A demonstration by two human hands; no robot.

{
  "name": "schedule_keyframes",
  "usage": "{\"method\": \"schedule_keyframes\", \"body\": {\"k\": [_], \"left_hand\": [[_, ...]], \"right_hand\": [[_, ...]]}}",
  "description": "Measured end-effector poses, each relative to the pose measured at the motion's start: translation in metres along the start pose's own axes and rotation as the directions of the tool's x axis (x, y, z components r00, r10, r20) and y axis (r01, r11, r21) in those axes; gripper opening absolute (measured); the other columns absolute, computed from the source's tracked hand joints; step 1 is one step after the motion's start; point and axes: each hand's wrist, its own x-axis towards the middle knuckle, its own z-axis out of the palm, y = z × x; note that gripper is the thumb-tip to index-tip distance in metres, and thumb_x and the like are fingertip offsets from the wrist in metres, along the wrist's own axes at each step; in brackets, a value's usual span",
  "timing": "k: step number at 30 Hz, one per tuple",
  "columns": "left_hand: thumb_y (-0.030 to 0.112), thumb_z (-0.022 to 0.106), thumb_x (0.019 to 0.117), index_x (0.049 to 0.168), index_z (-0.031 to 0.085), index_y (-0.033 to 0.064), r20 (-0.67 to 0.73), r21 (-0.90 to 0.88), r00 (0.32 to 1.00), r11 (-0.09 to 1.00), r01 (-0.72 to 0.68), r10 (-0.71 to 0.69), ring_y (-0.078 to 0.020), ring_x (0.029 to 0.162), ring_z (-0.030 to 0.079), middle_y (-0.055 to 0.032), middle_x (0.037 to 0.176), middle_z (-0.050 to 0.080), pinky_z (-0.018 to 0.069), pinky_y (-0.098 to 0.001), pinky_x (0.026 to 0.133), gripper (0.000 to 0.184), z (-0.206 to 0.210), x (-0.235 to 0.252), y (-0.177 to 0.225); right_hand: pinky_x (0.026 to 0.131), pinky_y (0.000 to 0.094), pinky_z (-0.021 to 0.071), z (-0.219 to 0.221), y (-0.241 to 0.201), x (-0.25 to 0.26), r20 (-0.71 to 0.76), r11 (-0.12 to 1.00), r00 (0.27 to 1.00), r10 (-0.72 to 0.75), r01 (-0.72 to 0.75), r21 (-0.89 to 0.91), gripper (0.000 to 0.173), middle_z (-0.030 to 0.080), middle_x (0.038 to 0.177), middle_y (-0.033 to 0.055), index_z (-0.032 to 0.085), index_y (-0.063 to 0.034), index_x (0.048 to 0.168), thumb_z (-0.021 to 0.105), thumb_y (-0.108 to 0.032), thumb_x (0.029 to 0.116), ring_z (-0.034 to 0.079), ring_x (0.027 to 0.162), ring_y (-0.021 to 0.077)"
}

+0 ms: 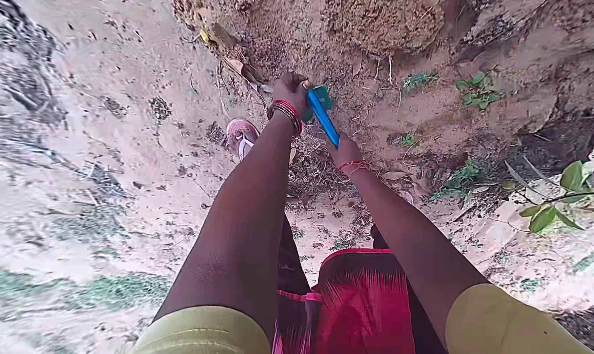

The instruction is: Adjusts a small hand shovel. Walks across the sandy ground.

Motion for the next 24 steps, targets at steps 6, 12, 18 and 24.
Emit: {"method": "schedule_keyframes", "body": {"k": [6,12,18,24], "left_hand": [[0.014,0.045,0.1104,0.137,0.052,-0.0064,-0.083,-0.059,0.977,0.980,0.190,-0.195,-0.0284,0.101,0.068,-0.0266,0.125,0.062,0.0562,-0.0434,0.093,0.034,0.023,-0.034,-0.058],[0.015,0.042,0.1115,0.141,0.046,-0.0053,-0.213,-0.324,0.915,0.908,0.266,-0.344,-0.0280,0.107,0.067,-0.0264,0.132,0.056,0.0568,-0.0427,0.094,0.036,0.032,-0.055,-0.100],[0.009,0.044,0.1099,0.129,0.045,-0.0029,-0.225,-0.683,0.877,0.711,0.169,-0.425,-0.0133,0.074,0.064,-0.0101,0.100,0.057,0.0590,-0.0302,0.070,0.023,0.089,-0.150,-0.058],[-0.005,0.053,0.0993,0.113,0.055,-0.0150,-0.113,-0.642,0.984,0.745,-0.180,0.140,-0.0123,0.098,0.066,-0.0201,0.125,0.061,0.0568,-0.0274,0.085,0.017,0.197,-0.252,0.087]], "right_hand": [[0.093,0.0617,0.0531,0.021,0.032,-0.027,0.102,0.984,0.992,0.068,-0.050,-0.170,0.052,0.069,0.121,0.0246,0.057,-0.0017,0.136,0.051,-0.045,0.1076,0.068,0.114,0.0415],[0.094,0.0602,0.0525,0.010,0.034,-0.034,0.186,0.946,0.983,-0.005,0.065,-0.317,0.047,0.068,0.125,0.0239,0.057,-0.0020,0.137,0.052,-0.039,0.1079,0.067,0.117,0.0412],[0.080,0.0609,0.0542,-0.077,0.066,-0.102,0.182,0.798,0.980,-0.076,0.169,-0.579,0.037,0.070,0.109,0.0253,0.059,-0.0018,0.130,0.058,-0.030,0.1060,0.070,0.101,0.0454],[0.054,0.0687,0.0461,-0.218,0.174,-0.235,-0.374,0.797,0.864,-0.338,0.051,-0.602,0.031,0.065,0.076,0.0331,0.065,0.0107,0.094,0.070,-0.020,0.0906,0.067,0.070,0.0580]]}}
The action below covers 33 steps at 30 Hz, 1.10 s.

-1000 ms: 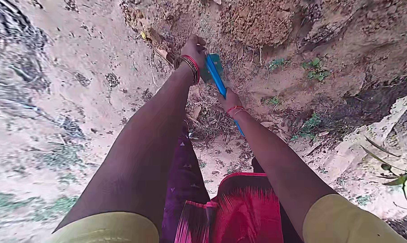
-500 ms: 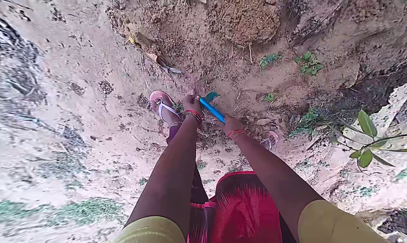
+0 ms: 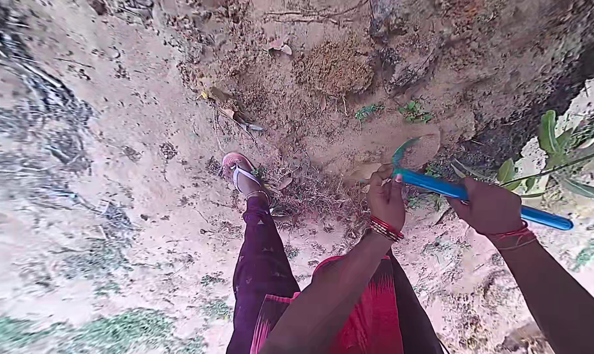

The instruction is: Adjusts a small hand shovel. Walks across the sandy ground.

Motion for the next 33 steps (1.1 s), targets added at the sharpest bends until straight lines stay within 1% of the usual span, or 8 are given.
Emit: {"method": "schedule_keyframes", "body": {"k": [3,8,11,14,18,26,30,33], "left_hand": [[-0.007,0.061,0.0944,0.101,0.067,-0.0172,0.395,0.137,0.869,0.916,-0.378,0.299,-0.0314,0.104,0.069,-0.0318,0.126,0.063,0.0578,-0.0387,0.087,0.014,0.071,-0.014,0.032],[-0.006,0.063,0.0939,0.122,0.068,-0.0097,0.769,0.085,0.537,0.778,-0.623,0.346,-0.0425,0.110,0.069,-0.0319,0.138,0.058,0.0570,-0.0472,0.090,0.029,0.074,-0.034,0.103],[0.000,0.069,0.0889,0.133,0.057,-0.0127,0.648,0.237,0.660,0.723,-0.649,0.379,-0.0477,0.121,0.063,-0.0410,0.146,0.045,0.0547,-0.0450,0.098,0.047,-0.011,-0.057,0.081],[0.003,0.062,0.0953,0.145,0.046,-0.0119,0.450,0.674,0.885,0.696,-0.247,-0.121,-0.0472,0.132,0.054,-0.0383,0.155,0.034,0.0495,-0.0481,0.106,0.055,-0.102,-0.066,0.037],[0.008,0.058,0.1014,0.162,0.026,0.0081,0.188,0.981,0.572,0.181,-0.069,-0.798,-0.0476,0.138,0.047,-0.0230,0.168,0.018,0.0451,-0.0594,0.107,0.069,-0.141,-0.002,0.004],[0.016,0.052,0.1059,0.160,0.032,0.0073,0.336,0.931,0.555,0.356,-0.075,-0.761,-0.0465,0.140,0.045,-0.0231,0.164,0.030,0.0448,-0.0615,0.107,0.059,-0.176,0.050,0.050],[0.015,0.051,0.1062,0.158,0.037,0.0084,0.377,0.895,0.582,0.444,-0.029,-0.721,-0.0426,0.142,0.044,-0.0216,0.162,0.034,0.0440,-0.0572,0.110,0.054,-0.192,0.051,0.069],[0.018,0.056,0.1044,0.159,0.035,0.0116,0.389,0.887,0.553,0.462,-0.009,-0.737,-0.0419,0.142,0.044,-0.0190,0.162,0.036,0.0445,-0.0569,0.108,0.059,-0.201,0.048,0.078]], "right_hand": [[0.065,0.0647,0.0465,-0.020,0.076,-0.020,-0.150,0.963,0.987,0.057,-0.014,0.270,0.042,0.064,0.082,0.0360,0.063,0.0175,0.099,0.061,-0.024,0.0891,0.065,0.073,0.0494],[0.085,0.0059,0.0443,-0.019,0.055,-0.033,-0.461,0.788,0.877,0.137,0.185,0.587,0.041,0.067,0.088,0.0115,0.059,0.0222,0.096,0.064,-0.018,0.0902,0.057,0.089,-0.0146],[0.067,0.0107,0.0454,0.011,0.017,-0.019,-0.555,0.790,0.808,0.200,0.203,0.579,0.033,0.061,0.069,0.0079,0.059,0.0181,0.083,0.065,-0.014,0.0888,0.054,0.066,-0.0081],[0.063,0.0180,0.0477,0.044,-0.042,0.004,-0.476,0.786,0.845,0.245,0.115,0.607,0.034,0.063,0.070,0.0145,0.062,0.0216,0.092,0.065,-0.012,0.0894,0.056,0.062,0.0011],[0.060,0.0181,0.0430,0.064,-0.149,0.069,-0.226,0.632,0.931,0.286,-0.006,0.775,0.021,0.055,0.070,0.0017,0.062,0.0133,0.098,0.063,-0.007,0.0926,0.048,0.059,-0.0010],[0.061,0.0277,0.0495,-0.012,-0.369,0.309,-0.362,0.491,0.923,0.134,0.255,0.833,0.022,0.054,0.076,0.0027,0.057,0.0029,0.114,0.060,-0.016,0.1028,0.053,0.059,0.0088],[0.077,0.0404,0.0574,-0.036,-0.423,0.403,-0.263,0.656,0.961,0.083,0.146,0.740,0.042,0.067,0.097,0.0145,0.054,0.0014,0.132,0.058,-0.032,0.1069,0.068,0.078,0.0213],[0.077,0.0457,0.0570,0.033,-0.413,0.415,-0.012,0.713,0.992,0.122,-0.080,0.696,0.047,0.065,0.105,0.0203,0.050,0.0026,0.137,0.057,-0.033,0.1074,0.068,0.082,0.0275]]}}
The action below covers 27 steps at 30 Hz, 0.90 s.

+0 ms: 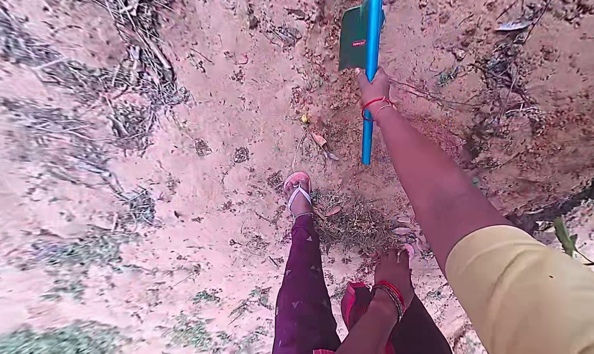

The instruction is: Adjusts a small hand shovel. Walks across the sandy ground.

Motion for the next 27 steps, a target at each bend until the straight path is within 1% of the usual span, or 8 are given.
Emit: {"method": "schedule_keyframes", "body": {"k": [4,9,13,17,19,22,25,27], "left_hand": [[0.009,0.058,0.1002,0.160,0.033,0.0091,0.030,-0.070,0.999,0.997,0.022,-0.020,-0.0428,0.145,0.040,-0.0184,0.165,0.032,0.0425,-0.0588,0.110,0.065,-0.015,-0.008,0.001],[0.011,0.055,0.1020,0.158,0.037,0.0088,-0.019,-0.047,0.998,0.997,0.061,-0.062,-0.0383,0.144,0.043,-0.0189,0.162,0.036,0.0428,-0.0529,0.112,0.059,0.004,0.013,-0.002],[0.013,0.049,0.1059,0.158,0.037,0.0073,-0.055,-0.007,0.993,0.995,0.104,-0.105,-0.0403,0.144,0.043,-0.0207,0.161,0.036,0.0414,-0.0538,0.113,0.054,0.012,0.027,0.004],[0.016,0.049,0.1059,0.157,0.038,0.0049,-0.129,0.037,0.985,0.992,0.118,-0.113,-0.0396,0.144,0.044,-0.0216,0.161,0.036,0.0408,-0.0526,0.115,0.054,0.013,0.032,0.018],[0.017,0.049,0.1065,0.156,0.037,0.0016,-0.145,0.058,0.983,0.991,0.121,-0.112,-0.0397,0.143,0.045,-0.0235,0.160,0.036,0.0402,-0.0514,0.115,0.053,0.015,0.033,0.025],[0.014,0.047,0.1062,0.155,0.039,0.0013,-0.179,0.072,0.978,0.989,0.126,-0.111,-0.0395,0.141,0.048,-0.0242,0.159,0.038,0.0408,-0.0515,0.114,0.051,0.021,0.041,0.031],[0.013,0.047,0.1067,0.155,0.039,0.0008,-0.204,0.098,0.971,0.984,0.149,-0.127,-0.0408,0.140,0.049,-0.0256,0.157,0.040,0.0413,-0.0528,0.114,0.051,0.031,0.049,0.030],[0.014,0.046,0.1075,0.155,0.038,0.0011,-0.215,0.128,0.966,0.976,0.175,-0.145,-0.0416,0.139,0.049,-0.0265,0.157,0.040,0.0415,-0.0536,0.113,0.050,0.034,0.057,0.031]], "right_hand": [[0.093,0.0554,0.0523,0.049,0.088,-0.060,0.060,0.976,0.982,0.177,-0.167,-0.143,0.041,0.068,0.111,0.0268,0.059,0.0058,0.129,0.062,-0.027,0.1045,0.068,0.103,0.0378],[0.089,0.0570,0.0522,0.029,0.112,-0.110,0.195,0.962,0.959,0.207,-0.163,-0.217,0.035,0.068,0.105,0.0255,0.062,0.0054,0.124,0.064,-0.023,0.1029,0.067,0.098,0.0381],[0.098,0.0629,0.0496,-0.032,0.111,-0.106,0.463,0.784,0.876,0.134,0.192,-0.591,0.043,0.068,0.123,0.0267,0.060,0.0015,0.136,0.060,-0.027,0.1041,0.066,0.117,0.0430],[0.086,0.0658,0.0510,-0.116,0.098,-0.142,0.579,0.434,0.799,0.163,0.468,-0.769,0.036,0.068,0.118,0.0274,0.062,-0.0012,0.130,0.059,-0.025,0.1041,0.066,0.111,0.0481],[0.078,0.0653,0.0507,-0.181,0.101,-0.190,0.501,0.414,0.855,0.132,0.412,-0.812,0.032,0.069,0.106,0.0281,0.062,-0.0013,0.127,0.059,-0.023,0.1037,0.068,0.100,0.0498],[0.057,0.0630,0.0502,-0.279,0.136,-0.257,0.263,0.511,0.945,-0.194,0.326,-0.795,0.022,0.068,0.079,0.0254,0.067,0.0027,0.097,0.072,-0.018,0.0933,0.069,0.073,0.0493],[0.053,0.0627,0.0463,-0.330,0.191,-0.291,-0.050,0.716,0.931,-0.363,0.244,-0.654,0.029,0.063,0.070,0.0280,0.064,0.0111,0.092,0.069,-0.017,0.0901,0.065,0.061,0.0477],[0.057,0.0510,0.0485,-0.332,0.223,-0.308,-0.320,0.848,0.882,-0.347,0.149,-0.509,0.036,0.063,0.070,0.0222,0.063,0.0113,0.093,0.066,-0.024,0.0938,0.062,0.058,0.0327]]}}
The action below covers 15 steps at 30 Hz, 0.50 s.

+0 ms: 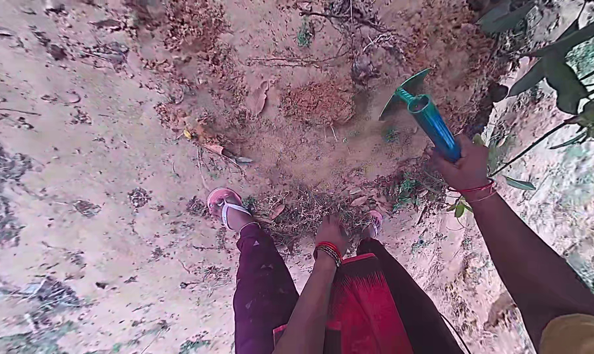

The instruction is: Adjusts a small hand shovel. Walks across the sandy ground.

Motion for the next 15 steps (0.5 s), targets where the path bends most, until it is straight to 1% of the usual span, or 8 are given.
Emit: {"method": "schedule_keyframes", "body": {"k": [2,4,6,8,9,11,13,15], "left_hand": [[0.014,0.046,0.1070,0.155,0.039,0.0010,-0.012,0.036,1.000,0.999,0.011,-0.011,-0.0413,0.137,0.051,-0.0263,0.155,0.043,0.0427,-0.0535,0.112,0.050,0.005,0.002,0.003],[0.014,0.047,0.1063,0.154,0.041,0.0011,-0.008,0.083,1.000,0.996,0.015,-0.014,-0.0411,0.137,0.051,-0.0257,0.154,0.044,0.0431,-0.0527,0.112,0.050,0.011,0.002,0.007],[0.013,0.046,0.1069,0.152,0.043,0.0000,-0.052,0.086,0.999,0.996,-0.005,0.009,-0.0413,0.139,0.049,-0.0269,0.155,0.043,0.0406,-0.0521,0.114,0.047,0.010,0.002,0.006],[0.010,0.044,0.1070,0.148,0.048,-0.0042,-0.254,-0.022,0.965,0.998,-0.063,0.055,-0.0433,0.139,0.048,-0.0305,0.153,0.043,0.0385,-0.0513,0.116,0.043,0.015,0.000,-0.007],[0.007,0.046,0.1052,0.143,0.051,-0.0089,-0.425,-0.086,0.901,0.987,-0.138,0.089,-0.0469,0.135,0.051,-0.0347,0.149,0.045,0.0406,-0.0529,0.113,0.041,0.020,0.002,-0.016],[0.007,0.048,0.1022,0.137,0.051,-0.0170,-0.696,-0.170,0.714,0.947,-0.272,0.079,-0.0523,0.130,0.052,-0.0406,0.145,0.045,0.0431,-0.0544,0.109,0.042,0.029,0.009,-0.032],[0.008,0.045,0.1007,0.139,0.042,-0.0217,-0.827,-0.237,0.562,0.903,-0.360,0.007,-0.0523,0.132,0.047,-0.0437,0.146,0.040,0.0411,-0.0510,0.111,0.048,0.039,0.018,-0.043],[0.009,0.044,0.1004,0.141,0.035,-0.0233,-0.879,-0.262,0.474,0.879,-0.398,-0.047,-0.0492,0.132,0.046,-0.0446,0.146,0.038,0.0410,-0.0471,0.110,0.052,0.047,0.023,-0.048]], "right_hand": [[0.059,0.0327,0.0504,0.022,0.012,-0.031,-0.181,0.967,0.959,0.217,-0.185,0.174,0.035,0.061,0.069,0.0095,0.064,0.0074,0.092,0.068,-0.027,0.0951,0.057,0.058,0.0120],[0.057,0.0230,0.0484,0.049,0.015,-0.062,-0.287,0.898,0.873,0.395,-0.300,0.321,0.029,0.057,0.066,-0.0002,0.062,0.0047,0.090,0.068,-0.023,0.0934,0.053,0.055,0.0014],[0.055,0.0171,0.0465,0.073,0.009,-0.087,-0.299,0.836,0.823,0.484,-0.333,0.436,0.025,0.055,0.065,-0.0062,0.061,0.0047,0.092,0.068,-0.019,0.0920,0.050,0.053,-0.0045],[0.053,0.0153,0.0457,0.094,-0.004,-0.109,-0.224,0.776,0.827,0.515,-0.338,0.533,0.020,0.052,0.062,-0.0103,0.059,0.0023,0.090,0.066,-0.016,0.0904,0.048,0.052,-0.0069],[0.054,0.0144,0.0452,0.105,-0.013,-0.117,-0.189,0.756,0.846,0.499,-0.318,0.572,0.019,0.052,0.062,-0.0104,0.058,0.0023,0.087,0.065,-0.015,0.0901,0.048,0.052,-0.0075],[0.052,0.0151,0.0444,0.132,-0.033,-0.125,-0.146,0.760,0.901,0.409,-0.247,0.602,0.021,0.052,0.059,-0.0064,0.058,0.0014,0.080,0.064,-0.017,0.0892,0.048,0.051,-0.0053],[0.050,0.0227,0.0483,0.163,-0.059,-0.123,-0.131,0.797,0.955,0.265,-0.140,0.588,0.024,0.059,0.060,0.0042,0.063,0.0051,0.082,0.067,-0.019,0.0866,0.055,0.051,0.0048],[0.049,0.0389,0.0520,0.186,-0.095,-0.100,-0.038,0.828,0.990,0.134,-0.091,0.554,0.028,0.066,0.064,0.0131,0.068,0.0072,0.089,0.070,-0.020,0.0836,0.064,0.053,0.0215]]}}
